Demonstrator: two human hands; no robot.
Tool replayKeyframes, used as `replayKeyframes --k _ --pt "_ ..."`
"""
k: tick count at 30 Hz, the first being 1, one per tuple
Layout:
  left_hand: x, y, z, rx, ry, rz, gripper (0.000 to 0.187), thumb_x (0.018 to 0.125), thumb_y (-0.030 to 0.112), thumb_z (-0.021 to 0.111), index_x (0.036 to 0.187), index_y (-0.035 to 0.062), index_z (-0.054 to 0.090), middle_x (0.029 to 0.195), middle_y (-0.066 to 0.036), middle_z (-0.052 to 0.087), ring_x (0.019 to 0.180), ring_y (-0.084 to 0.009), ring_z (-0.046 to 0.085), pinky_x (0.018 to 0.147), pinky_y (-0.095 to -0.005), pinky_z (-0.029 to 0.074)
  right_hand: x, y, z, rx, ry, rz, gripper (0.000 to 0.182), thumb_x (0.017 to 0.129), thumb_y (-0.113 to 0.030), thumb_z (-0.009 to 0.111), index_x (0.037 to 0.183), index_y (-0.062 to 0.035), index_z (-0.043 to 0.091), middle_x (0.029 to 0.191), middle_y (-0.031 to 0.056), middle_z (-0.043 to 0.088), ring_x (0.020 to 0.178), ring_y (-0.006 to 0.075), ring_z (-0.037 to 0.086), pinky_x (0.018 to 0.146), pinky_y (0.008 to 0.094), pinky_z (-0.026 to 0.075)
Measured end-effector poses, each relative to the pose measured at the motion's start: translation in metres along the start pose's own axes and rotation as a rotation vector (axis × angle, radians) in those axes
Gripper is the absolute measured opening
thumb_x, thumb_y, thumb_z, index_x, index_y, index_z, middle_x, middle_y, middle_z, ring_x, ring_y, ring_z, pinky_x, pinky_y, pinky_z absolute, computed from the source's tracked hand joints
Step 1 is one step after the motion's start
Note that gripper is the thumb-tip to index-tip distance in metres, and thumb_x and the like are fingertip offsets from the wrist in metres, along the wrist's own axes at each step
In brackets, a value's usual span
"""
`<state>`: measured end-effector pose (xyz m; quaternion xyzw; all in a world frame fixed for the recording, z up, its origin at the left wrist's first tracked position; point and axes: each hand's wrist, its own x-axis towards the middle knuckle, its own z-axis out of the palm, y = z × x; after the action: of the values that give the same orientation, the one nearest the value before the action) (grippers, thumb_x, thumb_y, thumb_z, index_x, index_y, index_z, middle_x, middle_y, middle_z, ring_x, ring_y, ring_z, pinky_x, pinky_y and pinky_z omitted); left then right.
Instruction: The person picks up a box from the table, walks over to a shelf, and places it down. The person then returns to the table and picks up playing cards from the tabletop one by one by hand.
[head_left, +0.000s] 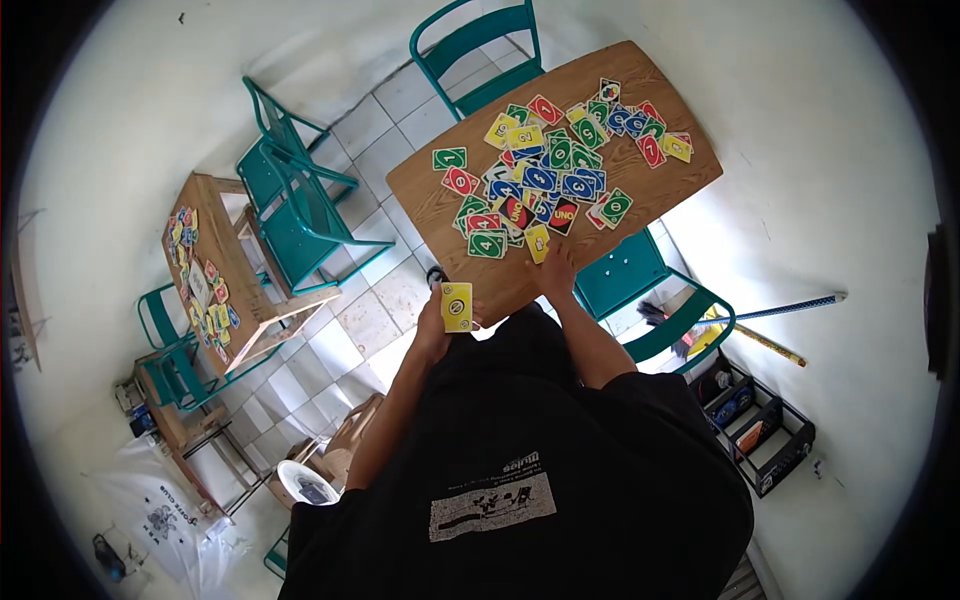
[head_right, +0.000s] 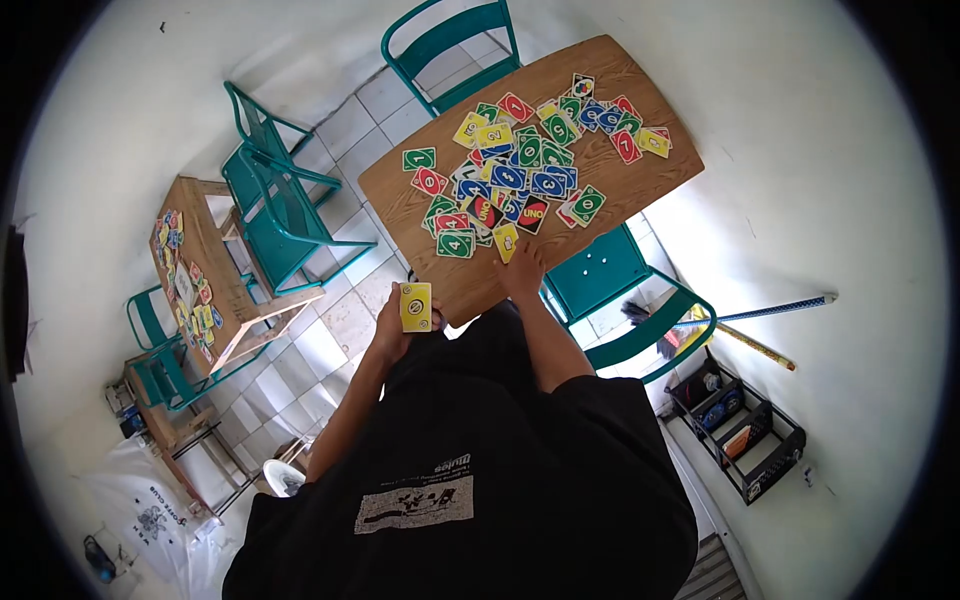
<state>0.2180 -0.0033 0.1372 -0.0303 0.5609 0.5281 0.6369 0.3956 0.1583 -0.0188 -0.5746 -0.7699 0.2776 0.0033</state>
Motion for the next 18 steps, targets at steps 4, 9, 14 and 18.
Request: replayKeyframes --k 4,9,14,18 --pt "-0.002 -0.008 -0.002 -0.053 -0.04 -0.005 0.062 0.103 0.051 0.016 0.114 0.0011 0.052 0.095 -0.02 0.066 0.076 -0.0286 0.066 0.071 -0.0387 0.056 0.003 0.008 0.01 -0.069 -0.028 -0.074 0.062 0.077 -0.033 0.073 0.124 -0.0031 0.046 0.126 0.0175 0.048 0.118 0.0364 0.049 0.097 0.0515 0.041" --pt "0.004 -0.011 0.001 -0.08 -0.05 0.01 0.064 0.103 0.052 0.017 0.115 0.0011 0.052 0.097 -0.02 0.065 0.077 -0.0287 0.066 0.071 -0.0389 0.056 0.009 0.021 0.015 -0.079 -0.031 -0.141 0.047 0.083 -0.026 0.063 0.12 -0.0025 0.047 0.116 0.0187 0.054 0.109 0.0382 0.055 0.09 0.0503 0.046" --pt "0.014 -0.015 0.009 -0.114 -0.051 0.083 0.071 0.1 0.059 0.017 0.117 -0.0011 0.05 0.096 -0.02 0.066 0.078 -0.0283 0.067 0.071 -0.038 0.057 0.004 0.027 -0.003 0.115 -0.03 -0.082 0.029 0.084 -0.022 0.059 0.105 -0.0026 0.053 0.097 0.0174 0.061 0.091 0.0362 0.062 0.076 0.0463 0.051" --pt "0.032 -0.011 0.017 -0.045 -0.03 0.068 0.073 0.1 0.06 0.017 0.119 -0.0016 0.051 0.096 -0.018 0.065 0.081 -0.0271 0.067 0.074 -0.0387 0.057 -0.011 0.032 -0.028 0.333 0.062 -0.035 0.024 0.084 -0.019 0.064 0.099 -0.0026 0.057 0.084 0.0134 0.065 0.079 0.0293 0.065 0.071 0.0408 0.051"
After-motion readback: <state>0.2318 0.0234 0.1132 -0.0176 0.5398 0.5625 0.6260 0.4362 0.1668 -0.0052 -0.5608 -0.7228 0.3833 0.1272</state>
